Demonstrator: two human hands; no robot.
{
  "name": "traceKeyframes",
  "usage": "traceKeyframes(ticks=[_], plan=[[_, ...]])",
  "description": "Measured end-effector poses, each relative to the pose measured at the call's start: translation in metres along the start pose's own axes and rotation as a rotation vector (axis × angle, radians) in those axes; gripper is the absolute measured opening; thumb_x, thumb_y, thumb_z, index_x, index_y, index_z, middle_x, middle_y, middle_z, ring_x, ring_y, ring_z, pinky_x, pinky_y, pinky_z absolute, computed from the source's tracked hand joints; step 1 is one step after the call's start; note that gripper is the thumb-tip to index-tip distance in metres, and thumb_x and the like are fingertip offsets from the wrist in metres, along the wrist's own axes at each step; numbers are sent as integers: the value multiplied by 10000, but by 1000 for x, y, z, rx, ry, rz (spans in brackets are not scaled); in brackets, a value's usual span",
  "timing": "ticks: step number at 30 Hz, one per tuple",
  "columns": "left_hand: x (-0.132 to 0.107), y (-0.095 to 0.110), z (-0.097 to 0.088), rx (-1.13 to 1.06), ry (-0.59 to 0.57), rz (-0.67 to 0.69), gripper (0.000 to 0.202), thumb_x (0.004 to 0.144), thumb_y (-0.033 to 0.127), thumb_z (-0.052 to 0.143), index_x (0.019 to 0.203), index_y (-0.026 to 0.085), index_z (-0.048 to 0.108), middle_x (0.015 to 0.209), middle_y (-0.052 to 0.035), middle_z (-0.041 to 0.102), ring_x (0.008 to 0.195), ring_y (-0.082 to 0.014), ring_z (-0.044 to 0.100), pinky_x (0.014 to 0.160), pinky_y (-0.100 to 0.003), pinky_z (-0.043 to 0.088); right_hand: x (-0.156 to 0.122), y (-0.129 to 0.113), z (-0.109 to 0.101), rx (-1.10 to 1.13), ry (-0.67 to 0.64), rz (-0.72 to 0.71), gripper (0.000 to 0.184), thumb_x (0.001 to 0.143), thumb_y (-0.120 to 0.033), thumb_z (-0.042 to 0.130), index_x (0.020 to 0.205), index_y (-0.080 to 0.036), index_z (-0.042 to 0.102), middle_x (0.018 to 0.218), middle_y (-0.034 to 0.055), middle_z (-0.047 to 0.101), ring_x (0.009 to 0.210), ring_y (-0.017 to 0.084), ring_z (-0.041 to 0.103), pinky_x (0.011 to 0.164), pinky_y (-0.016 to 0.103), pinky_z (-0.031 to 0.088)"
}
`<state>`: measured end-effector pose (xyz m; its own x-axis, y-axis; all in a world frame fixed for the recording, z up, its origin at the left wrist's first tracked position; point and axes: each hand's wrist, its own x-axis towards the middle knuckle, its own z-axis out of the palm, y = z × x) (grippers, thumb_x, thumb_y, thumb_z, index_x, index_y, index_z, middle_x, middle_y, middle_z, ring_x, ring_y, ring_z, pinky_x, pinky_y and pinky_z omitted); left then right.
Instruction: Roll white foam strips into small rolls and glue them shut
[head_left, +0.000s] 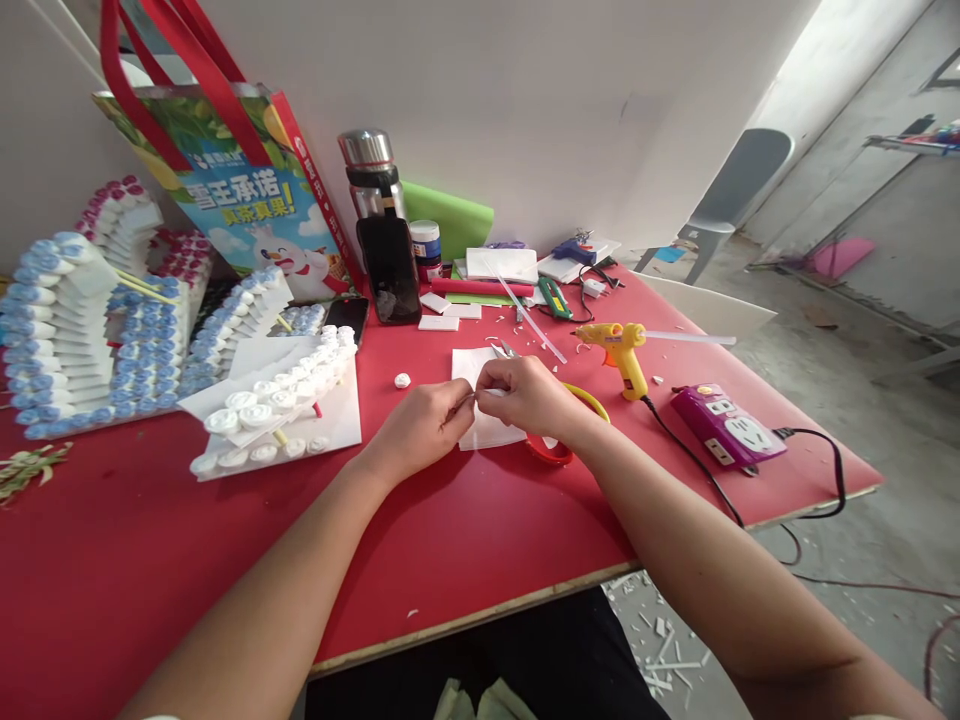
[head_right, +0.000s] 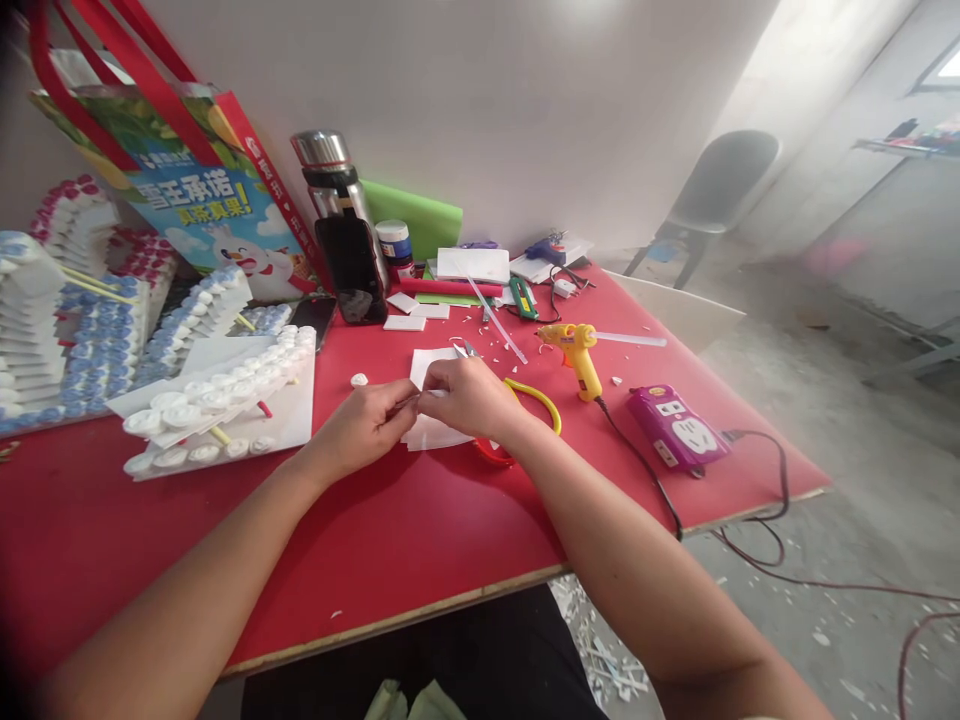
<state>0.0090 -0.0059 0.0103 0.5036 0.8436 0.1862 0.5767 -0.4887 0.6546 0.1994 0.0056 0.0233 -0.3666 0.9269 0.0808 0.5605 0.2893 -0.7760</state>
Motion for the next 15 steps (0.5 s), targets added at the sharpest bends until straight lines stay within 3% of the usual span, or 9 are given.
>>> traceKeyframes(ticks=[3,6,8,10,13,15], plan=[[1,0,3,345,140,188,227,887,214,473,666,201,420,628,-8,483,535,-135,399,533,-308,159,0,0,2,114,-12,54,100,732,-244,563,647,-192,552,527,-36,525,495,96,430,469,230,276],[1,4,4,295,192,120,238,889,227,466,657,199,420,607,-2,472,520,-127,371,532,-301,167,-1,0,2,198,-6,68,82,751,-239,548,690,-191,574,482,-49,517,448,91,411,457,225,282],[1,7,3,7,142,-48,259,912,297,472,674,196,448,601,3,507,504,-116,402,517,-272,233,-2,-1,2,174,34,23,99,770,-252,561,714,-182,602,506,-45,527,472,90,417,472,225,283],[2,9,1,-410,8,-255,301,935,394,435,729,186,504,656,-21,601,461,-101,434,473,-246,263,-3,-2,1,109,87,-52,123,791,-255,569,716,-175,625,539,-41,518,519,90,417,500,224,288],[5,7,-3,-964,-220,-501,404,944,441,307,767,163,541,706,-85,671,361,-77,396,378,-224,147,-5,-3,0,33,133,-127,139,816,-230,556,722,-179,644,567,-41,500,550,92,387,525,226,294],[7,5,-5,-1162,-298,-585,382,933,410,316,740,159,530,650,-101,665,313,-64,360,354,-214,95,-5,-2,1,5,134,-148,130,821,-216,559,744,-183,659,599,-31,544,563,96,409,542,229,310]])
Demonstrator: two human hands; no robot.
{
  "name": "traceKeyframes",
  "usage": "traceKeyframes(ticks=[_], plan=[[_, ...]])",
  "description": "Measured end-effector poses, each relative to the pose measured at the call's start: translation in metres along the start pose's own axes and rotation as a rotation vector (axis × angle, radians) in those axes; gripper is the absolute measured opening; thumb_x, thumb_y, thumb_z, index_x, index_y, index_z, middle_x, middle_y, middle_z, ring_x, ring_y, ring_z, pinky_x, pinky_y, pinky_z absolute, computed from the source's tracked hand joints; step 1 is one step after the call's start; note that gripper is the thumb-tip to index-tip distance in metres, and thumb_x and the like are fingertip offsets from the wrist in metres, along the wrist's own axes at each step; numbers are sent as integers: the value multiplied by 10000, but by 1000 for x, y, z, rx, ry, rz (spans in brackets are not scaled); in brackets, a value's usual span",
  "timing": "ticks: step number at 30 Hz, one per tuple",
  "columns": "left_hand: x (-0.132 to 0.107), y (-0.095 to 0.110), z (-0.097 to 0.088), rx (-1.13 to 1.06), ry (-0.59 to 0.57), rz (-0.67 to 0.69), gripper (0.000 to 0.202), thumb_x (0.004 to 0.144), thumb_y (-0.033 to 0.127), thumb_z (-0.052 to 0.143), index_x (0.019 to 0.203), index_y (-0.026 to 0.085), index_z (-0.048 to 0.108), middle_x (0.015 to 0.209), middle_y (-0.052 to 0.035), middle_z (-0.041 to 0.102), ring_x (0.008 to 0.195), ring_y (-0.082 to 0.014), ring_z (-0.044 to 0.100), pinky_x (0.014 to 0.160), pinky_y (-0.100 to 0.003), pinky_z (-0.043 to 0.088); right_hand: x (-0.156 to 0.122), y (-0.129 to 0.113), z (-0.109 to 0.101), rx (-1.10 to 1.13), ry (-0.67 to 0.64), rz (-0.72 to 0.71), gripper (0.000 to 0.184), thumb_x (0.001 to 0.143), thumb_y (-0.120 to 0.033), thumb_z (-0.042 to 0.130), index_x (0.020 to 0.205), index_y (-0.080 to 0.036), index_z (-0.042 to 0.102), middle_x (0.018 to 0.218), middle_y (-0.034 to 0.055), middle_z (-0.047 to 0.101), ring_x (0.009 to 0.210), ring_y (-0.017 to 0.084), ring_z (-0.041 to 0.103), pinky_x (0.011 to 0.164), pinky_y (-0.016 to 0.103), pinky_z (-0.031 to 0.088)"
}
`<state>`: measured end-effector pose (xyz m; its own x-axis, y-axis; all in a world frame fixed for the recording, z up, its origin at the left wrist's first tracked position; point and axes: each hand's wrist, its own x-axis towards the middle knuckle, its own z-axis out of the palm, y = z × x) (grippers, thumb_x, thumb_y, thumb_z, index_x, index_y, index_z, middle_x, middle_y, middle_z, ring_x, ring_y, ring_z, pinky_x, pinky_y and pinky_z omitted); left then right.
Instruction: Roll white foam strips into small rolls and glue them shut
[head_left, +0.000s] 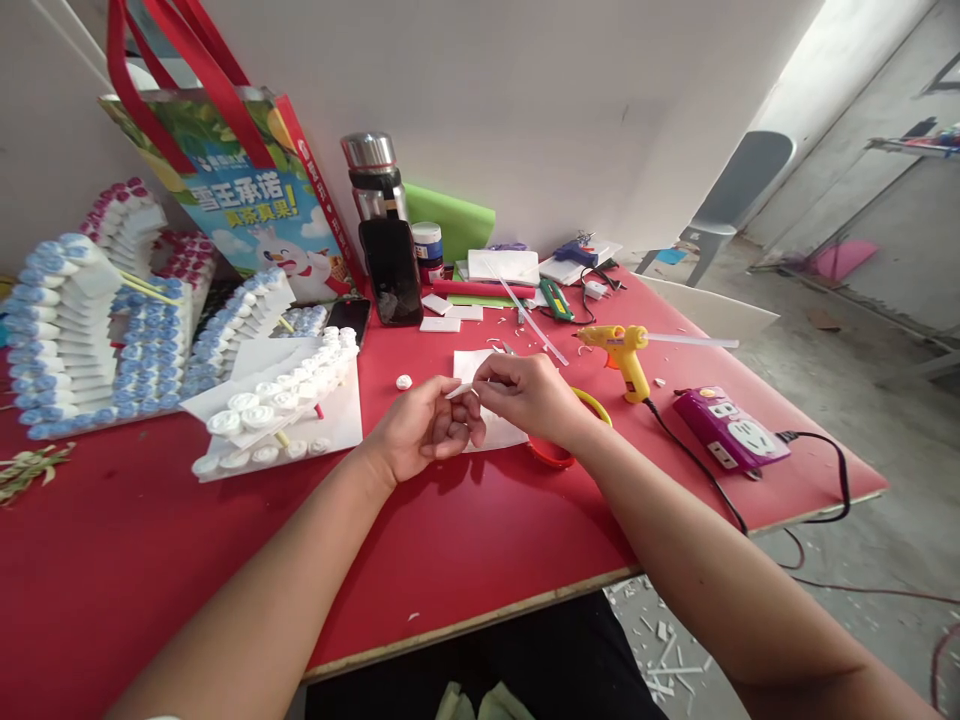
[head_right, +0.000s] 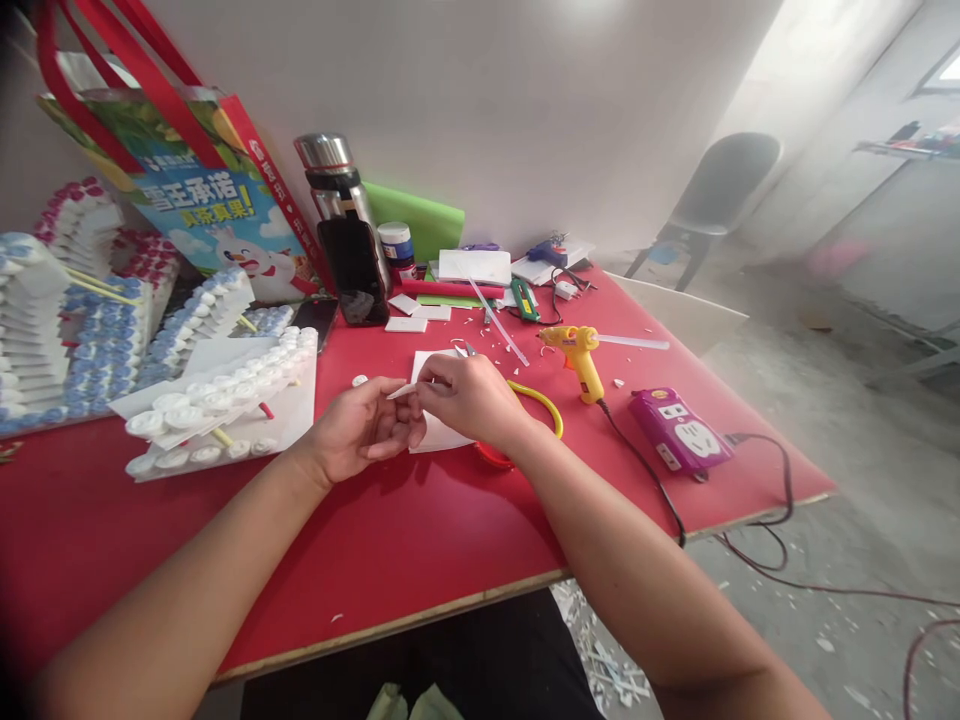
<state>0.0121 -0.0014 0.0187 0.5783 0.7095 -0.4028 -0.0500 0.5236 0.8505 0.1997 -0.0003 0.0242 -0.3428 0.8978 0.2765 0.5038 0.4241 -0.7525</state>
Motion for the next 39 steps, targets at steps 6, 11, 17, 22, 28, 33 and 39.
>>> traceKeyframes(ticks=[6,11,17,22,28,33,39], plan=[[1,0,0,-190,-6,2,241,914,304,456,724,164,504,551,-28,585,290,-34,304,340,-181,133,1,3,2,15,4,35,120,849,-243,569,798,-192,665,672,-6,646,552,100,504,539,222,357],[0,-4,5,-43,103,181,221,935,312,475,774,167,519,581,-19,583,362,-51,347,382,-191,199,1,2,3,190,-4,171,135,865,-325,588,837,-193,601,674,-17,673,421,87,539,466,217,393],[-1,-12,16,477,285,393,305,997,393,426,773,197,495,616,25,540,462,-91,423,477,-235,317,0,-3,4,108,51,182,118,816,-232,571,713,-179,592,629,-13,651,432,74,503,444,204,327],[-1,-15,15,879,516,508,340,1012,386,401,724,210,435,605,35,497,548,-122,456,549,-258,318,-2,-8,7,111,0,132,137,807,-195,575,673,-170,588,589,-16,637,418,66,493,438,194,338],[0,-14,11,1297,573,572,239,996,218,374,768,211,443,635,10,530,554,-155,495,555,-282,298,-1,-5,11,314,-46,236,194,859,-277,575,693,-177,569,642,15,699,395,95,574,387,194,408],[0,-16,16,1623,597,508,195,931,65,363,879,166,521,776,-76,658,664,-218,625,565,-305,338,2,-5,10,496,-48,318,178,828,-259,629,685,-159,595,653,37,713,400,98,582,387,201,456],[0,-18,20,1830,609,478,340,938,81,373,1235,77,539,895,-151,702,754,-269,686,581,-314,413,2,-8,11,633,-16,398,149,784,-203,651,652,-157,601,551,15,661,404,117,596,396,212,484]])
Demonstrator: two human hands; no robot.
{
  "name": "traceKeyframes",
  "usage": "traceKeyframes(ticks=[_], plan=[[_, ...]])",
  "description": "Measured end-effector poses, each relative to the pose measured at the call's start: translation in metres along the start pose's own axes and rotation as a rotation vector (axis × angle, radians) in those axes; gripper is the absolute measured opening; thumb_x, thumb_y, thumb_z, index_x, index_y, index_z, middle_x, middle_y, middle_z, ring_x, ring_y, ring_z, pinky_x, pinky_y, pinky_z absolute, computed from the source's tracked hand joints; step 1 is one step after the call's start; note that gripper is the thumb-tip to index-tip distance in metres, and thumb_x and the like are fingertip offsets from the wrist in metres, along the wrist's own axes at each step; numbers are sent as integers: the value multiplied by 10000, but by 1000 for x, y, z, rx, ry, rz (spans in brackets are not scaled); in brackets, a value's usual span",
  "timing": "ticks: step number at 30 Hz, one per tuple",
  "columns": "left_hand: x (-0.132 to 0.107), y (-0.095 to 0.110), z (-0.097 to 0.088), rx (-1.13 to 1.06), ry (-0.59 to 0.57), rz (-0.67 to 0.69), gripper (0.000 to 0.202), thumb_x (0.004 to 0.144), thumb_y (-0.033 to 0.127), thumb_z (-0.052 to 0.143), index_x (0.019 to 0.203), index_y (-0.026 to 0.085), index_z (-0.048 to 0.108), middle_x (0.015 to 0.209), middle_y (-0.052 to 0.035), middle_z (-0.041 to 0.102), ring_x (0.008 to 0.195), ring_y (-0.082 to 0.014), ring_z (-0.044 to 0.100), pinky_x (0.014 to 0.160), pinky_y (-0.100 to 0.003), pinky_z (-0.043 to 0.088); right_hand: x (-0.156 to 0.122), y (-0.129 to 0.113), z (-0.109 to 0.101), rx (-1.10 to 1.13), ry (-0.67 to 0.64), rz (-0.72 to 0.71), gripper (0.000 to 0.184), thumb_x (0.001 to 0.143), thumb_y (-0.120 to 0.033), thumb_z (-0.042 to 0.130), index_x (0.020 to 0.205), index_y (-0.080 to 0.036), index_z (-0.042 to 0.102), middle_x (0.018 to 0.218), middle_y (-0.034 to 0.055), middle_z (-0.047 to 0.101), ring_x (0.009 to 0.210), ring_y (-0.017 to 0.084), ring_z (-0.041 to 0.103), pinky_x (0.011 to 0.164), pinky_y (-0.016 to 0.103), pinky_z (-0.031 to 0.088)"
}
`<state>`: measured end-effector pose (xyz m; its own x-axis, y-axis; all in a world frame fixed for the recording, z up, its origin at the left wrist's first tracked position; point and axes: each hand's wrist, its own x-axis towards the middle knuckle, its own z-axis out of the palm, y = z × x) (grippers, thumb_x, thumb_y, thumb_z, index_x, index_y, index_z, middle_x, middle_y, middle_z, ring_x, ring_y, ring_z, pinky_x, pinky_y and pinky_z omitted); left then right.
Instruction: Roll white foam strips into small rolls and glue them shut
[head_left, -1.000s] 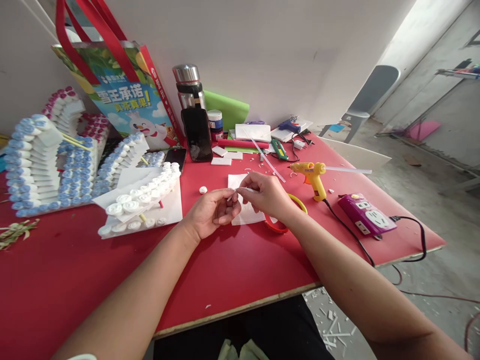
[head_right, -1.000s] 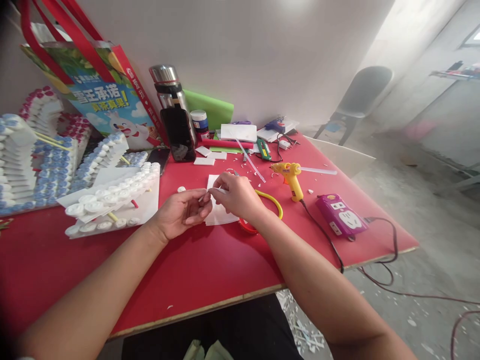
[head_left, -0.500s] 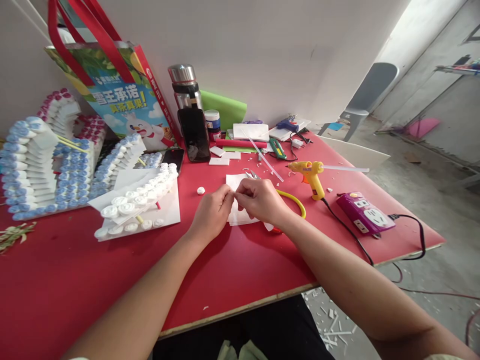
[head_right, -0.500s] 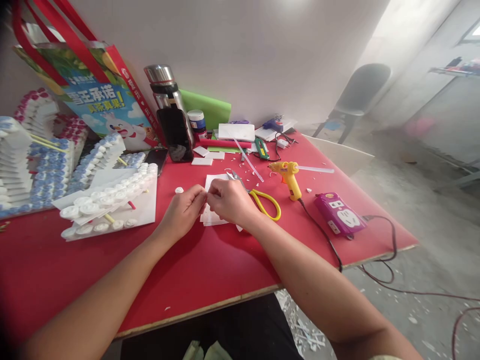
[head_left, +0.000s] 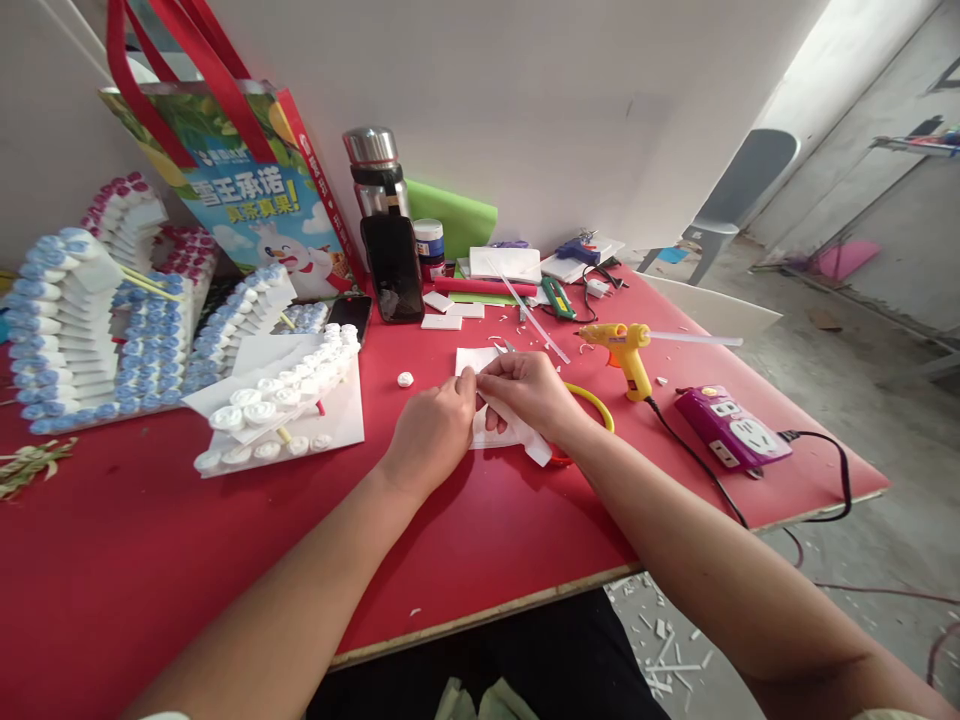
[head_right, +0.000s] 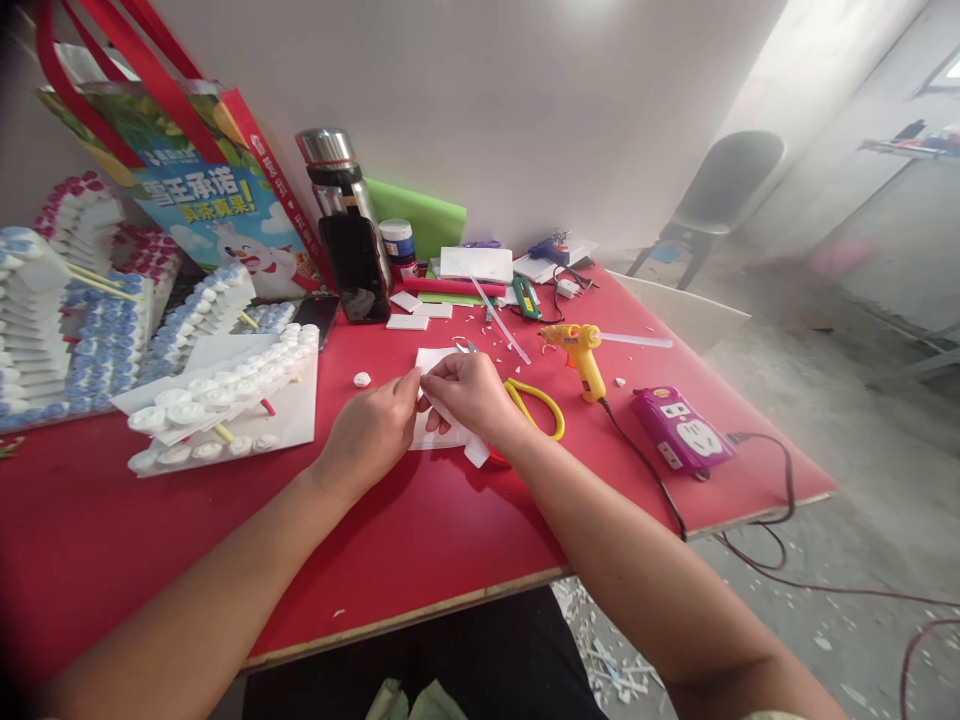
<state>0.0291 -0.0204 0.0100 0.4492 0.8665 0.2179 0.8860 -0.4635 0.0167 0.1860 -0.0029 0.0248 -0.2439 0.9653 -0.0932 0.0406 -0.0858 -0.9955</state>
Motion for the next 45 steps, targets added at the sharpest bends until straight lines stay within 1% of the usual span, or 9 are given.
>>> traceKeyframes(ticks=[3,11,15,21,25,29,32,38,45], plan=[[0,-1,0,12,5,5,471,918,64,366,1379,59,466,939,-169,706,787,-281,693,610,-325,452,2,3,0,70,6,-8,112,758,-192,666,686,-162,586,599,22,690,403,114,589,392,214,475],[2,-1,1,-109,48,15,509,916,64,337,1400,48,494,965,-185,707,827,-286,688,683,-352,493,5,9,-3,92,4,-53,98,763,-193,636,706,-172,558,578,-5,659,389,93,544,385,202,423],[2,-1,-1,-394,175,14,380,998,217,354,1270,102,594,974,-148,720,831,-249,677,715,-324,476,3,6,-3,107,-6,-100,107,773,-184,619,697,-174,545,554,-26,626,383,87,533,393,202,416],[0,-4,-6,-740,212,-103,368,1029,374,377,889,183,659,616,-10,597,570,-151,554,623,-258,403,3,4,-3,90,-53,-125,148,807,-259,662,754,-172,556,620,-15,652,411,86,544,423,213,434],[0,-6,-6,-964,165,-170,356,1014,416,418,907,184,667,539,25,527,494,-135,503,575,-243,403,4,5,-3,90,-79,-160,192,832,-311,677,772,-167,566,637,-12,656,420,79,535,437,214,430],[1,-7,-6,-957,212,-172,338,995,414,464,940,181,703,617,9,591,521,-126,503,580,-238,408,2,3,-4,84,-88,-165,251,824,-371,705,757,-164,580,673,6,684,444,82,558,455,215,446],[1,-7,-6,-917,265,-182,300,976,402,507,970,188,718,733,-13,668,585,-129,547,612,-231,430,1,0,-5,111,-81,-85,288,779,-400,753,750,-161,596,692,25,706,472,109,603,459,225,475],[1,-6,-6,-947,305,-162,256,967,357,534,976,183,722,742,-15,670,669,-140,600,675,-226,463,3,1,-8,250,-89,71,377,679,-436,854,724,-154,608,660,33,705,516,133,638,455,218,482],[4,-8,-3,-1265,249,-282,221,887,383,654,935,187,743,634,8,603,569,-124,526,575,-232,434,2,2,-9,73,-82,-103,415,748,-534,781,750,-153,617,707,50,709,536,142,650,464,233,495]])
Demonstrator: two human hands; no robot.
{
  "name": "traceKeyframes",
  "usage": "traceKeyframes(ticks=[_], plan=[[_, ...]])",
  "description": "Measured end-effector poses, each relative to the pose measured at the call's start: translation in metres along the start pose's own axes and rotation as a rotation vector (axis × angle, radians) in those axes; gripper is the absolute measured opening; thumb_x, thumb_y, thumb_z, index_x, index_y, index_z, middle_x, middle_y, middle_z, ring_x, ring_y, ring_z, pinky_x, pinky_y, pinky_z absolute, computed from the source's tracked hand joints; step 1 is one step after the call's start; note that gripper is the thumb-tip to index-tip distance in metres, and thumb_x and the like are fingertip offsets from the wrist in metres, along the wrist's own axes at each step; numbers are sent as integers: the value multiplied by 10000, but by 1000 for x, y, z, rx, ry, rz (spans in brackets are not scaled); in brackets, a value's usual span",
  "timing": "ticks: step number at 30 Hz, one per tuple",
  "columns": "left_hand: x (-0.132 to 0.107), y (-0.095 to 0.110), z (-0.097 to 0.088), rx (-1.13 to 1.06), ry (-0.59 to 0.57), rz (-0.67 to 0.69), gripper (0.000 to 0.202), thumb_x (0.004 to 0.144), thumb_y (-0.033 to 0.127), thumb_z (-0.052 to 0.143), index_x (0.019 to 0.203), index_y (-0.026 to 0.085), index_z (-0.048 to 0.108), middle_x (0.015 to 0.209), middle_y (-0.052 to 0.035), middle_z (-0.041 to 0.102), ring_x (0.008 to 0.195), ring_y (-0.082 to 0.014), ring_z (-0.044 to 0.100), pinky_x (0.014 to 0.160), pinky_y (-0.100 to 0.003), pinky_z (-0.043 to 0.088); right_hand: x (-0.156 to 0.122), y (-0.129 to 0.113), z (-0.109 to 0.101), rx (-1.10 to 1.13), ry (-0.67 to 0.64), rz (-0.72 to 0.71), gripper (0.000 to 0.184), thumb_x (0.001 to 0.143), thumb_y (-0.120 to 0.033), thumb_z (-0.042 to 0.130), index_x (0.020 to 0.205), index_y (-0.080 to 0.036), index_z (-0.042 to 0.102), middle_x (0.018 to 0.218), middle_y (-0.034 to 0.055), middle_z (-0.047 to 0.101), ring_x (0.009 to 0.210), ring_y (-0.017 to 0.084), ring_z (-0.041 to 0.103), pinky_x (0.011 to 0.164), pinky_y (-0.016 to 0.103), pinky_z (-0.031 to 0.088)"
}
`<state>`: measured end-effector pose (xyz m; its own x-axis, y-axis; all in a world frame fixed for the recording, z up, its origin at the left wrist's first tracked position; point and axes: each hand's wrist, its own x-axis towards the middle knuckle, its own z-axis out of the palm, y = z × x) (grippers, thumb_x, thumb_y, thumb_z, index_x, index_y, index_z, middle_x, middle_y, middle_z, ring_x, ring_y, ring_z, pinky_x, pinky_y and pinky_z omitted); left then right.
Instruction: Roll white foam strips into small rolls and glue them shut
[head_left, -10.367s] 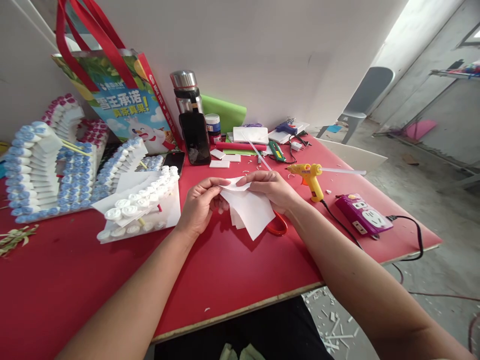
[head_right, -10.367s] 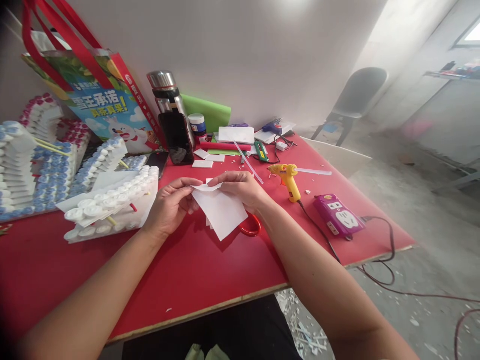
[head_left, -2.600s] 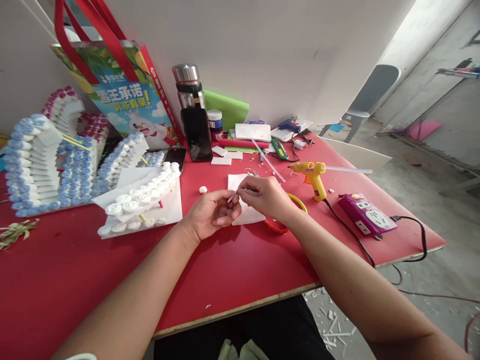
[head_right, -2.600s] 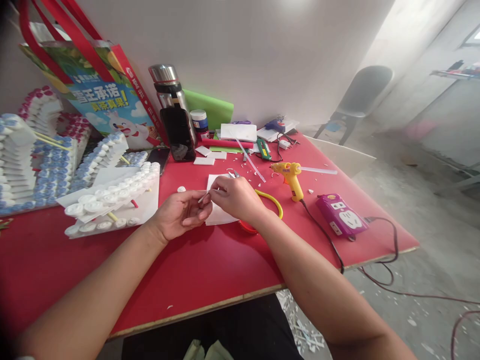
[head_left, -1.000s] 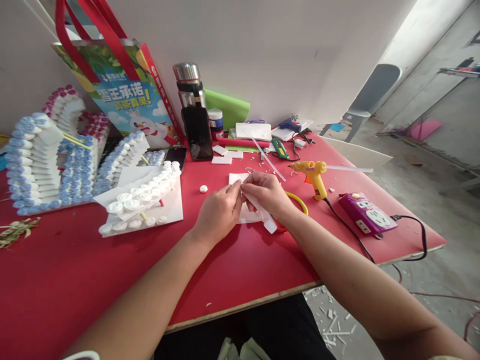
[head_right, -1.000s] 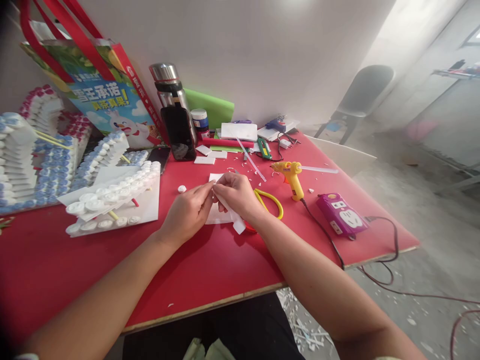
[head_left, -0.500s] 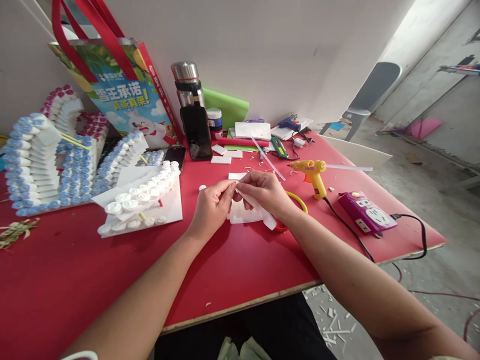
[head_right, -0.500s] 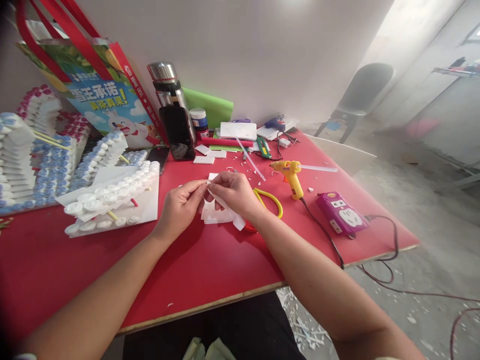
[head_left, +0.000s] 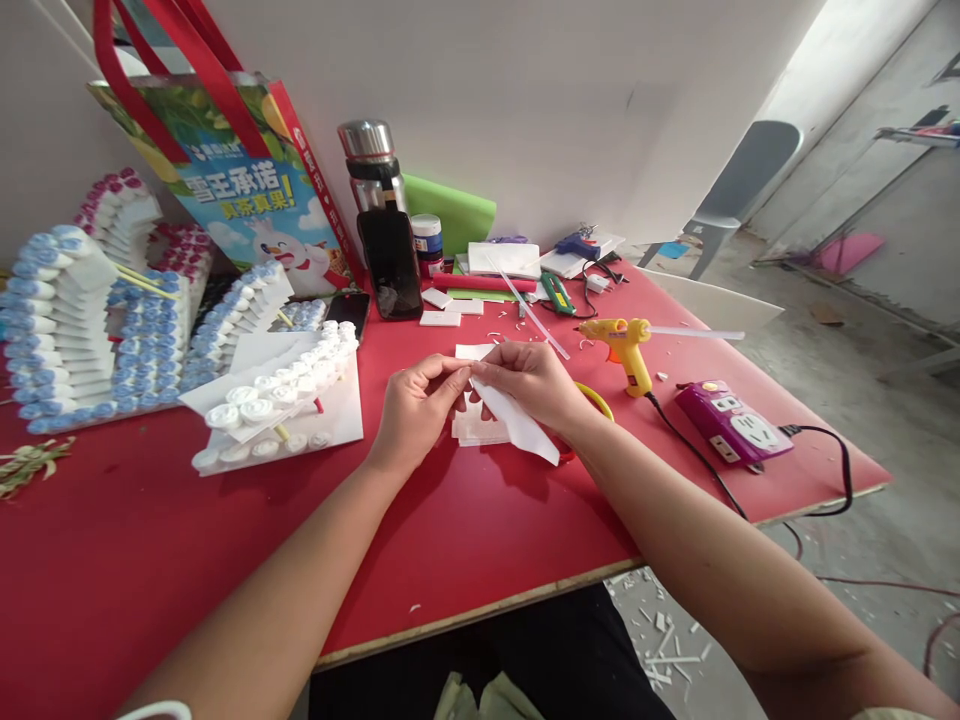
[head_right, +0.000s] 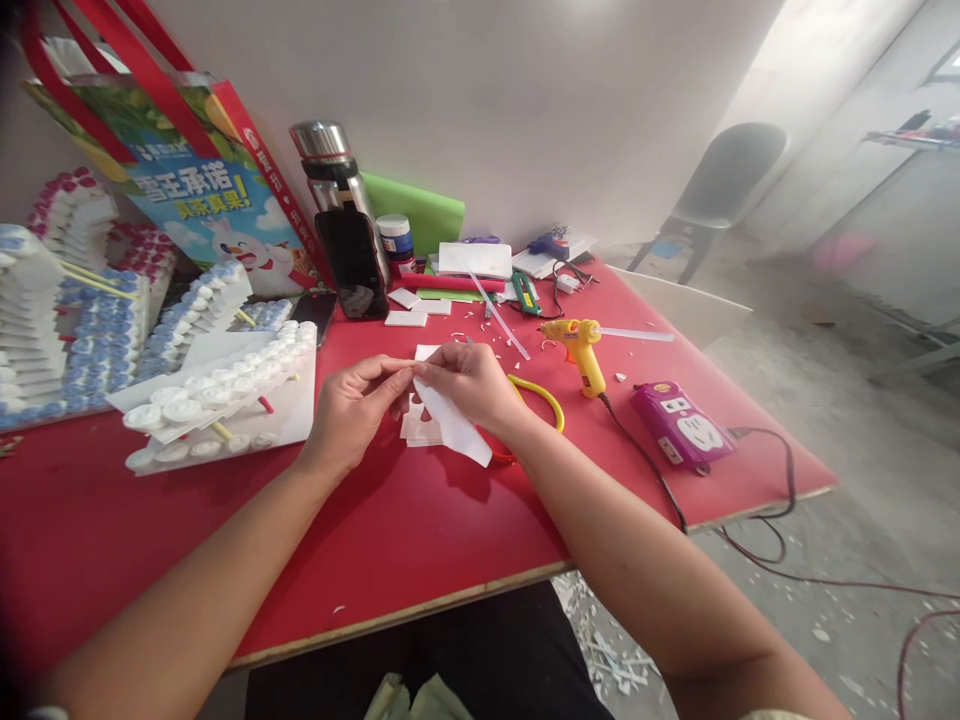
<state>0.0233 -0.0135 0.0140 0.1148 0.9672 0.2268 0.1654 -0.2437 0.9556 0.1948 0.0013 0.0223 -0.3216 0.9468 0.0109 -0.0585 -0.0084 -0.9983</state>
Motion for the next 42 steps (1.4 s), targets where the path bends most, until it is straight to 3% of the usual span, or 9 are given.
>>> traceKeyframes(ticks=[4,13,16,23,28,35,40,42], plan=[[1,-2,0,-81,6,-16,204,864,374,683,886,179,743,680,-2,609,594,-118,530,591,-236,450,0,1,3,-14,-8,-35,377,792,-521,734,751,-168,605,720,40,702,552,158,672,477,248,519],[-5,0,5,262,88,249,170,925,310,606,896,188,721,803,-25,639,707,-142,620,691,-256,489,-2,-4,6,47,32,40,262,798,-391,738,742,-162,624,678,33,709,551,179,699,463,242,531],[-7,4,6,307,94,274,187,934,314,591,885,187,718,821,-39,644,745,-154,620,708,-257,487,-4,-8,6,55,28,68,224,822,-353,715,750,-162,626,636,32,706,542,176,696,478,246,544],[-3,-4,5,-36,44,57,204,885,372,673,946,197,758,872,-33,653,643,-126,593,616,-255,488,-4,-7,4,82,4,37,302,795,-421,759,768,-150,628,664,51,719,553,192,701,481,268,557],[0,-6,6,-131,65,42,186,848,352,726,936,198,781,850,-25,655,606,-104,570,600,-252,482,-2,-6,5,146,9,14,407,716,-491,826,740,-156,596,676,56,728,562,189,702,510,275,571],[-2,-2,8,-262,43,-47,168,835,325,746,904,174,724,682,-1,621,588,-106,535,599,-249,457,-1,-5,3,249,5,85,352,743,-387,846,740,-151,585,631,62,715,539,165,687,524,244,572],[-1,-3,8,-342,58,-105,161,822,303,764,902,177,703,692,-3,630,643,-112,571,650,-250,485,4,0,-5,502,-228,362,364,939,-471,611,925,-112,668,832,131,746,657,190,719,632,309,629],[0,-4,7,-353,77,-135,180,801,298,784,908,173,710,737,-13,656,672,-112,591,670,-246,497,6,1,-8,577,-270,440,328,980,-409,552,973,-105,672,846,123,739,691,181,722,666,298,633]])
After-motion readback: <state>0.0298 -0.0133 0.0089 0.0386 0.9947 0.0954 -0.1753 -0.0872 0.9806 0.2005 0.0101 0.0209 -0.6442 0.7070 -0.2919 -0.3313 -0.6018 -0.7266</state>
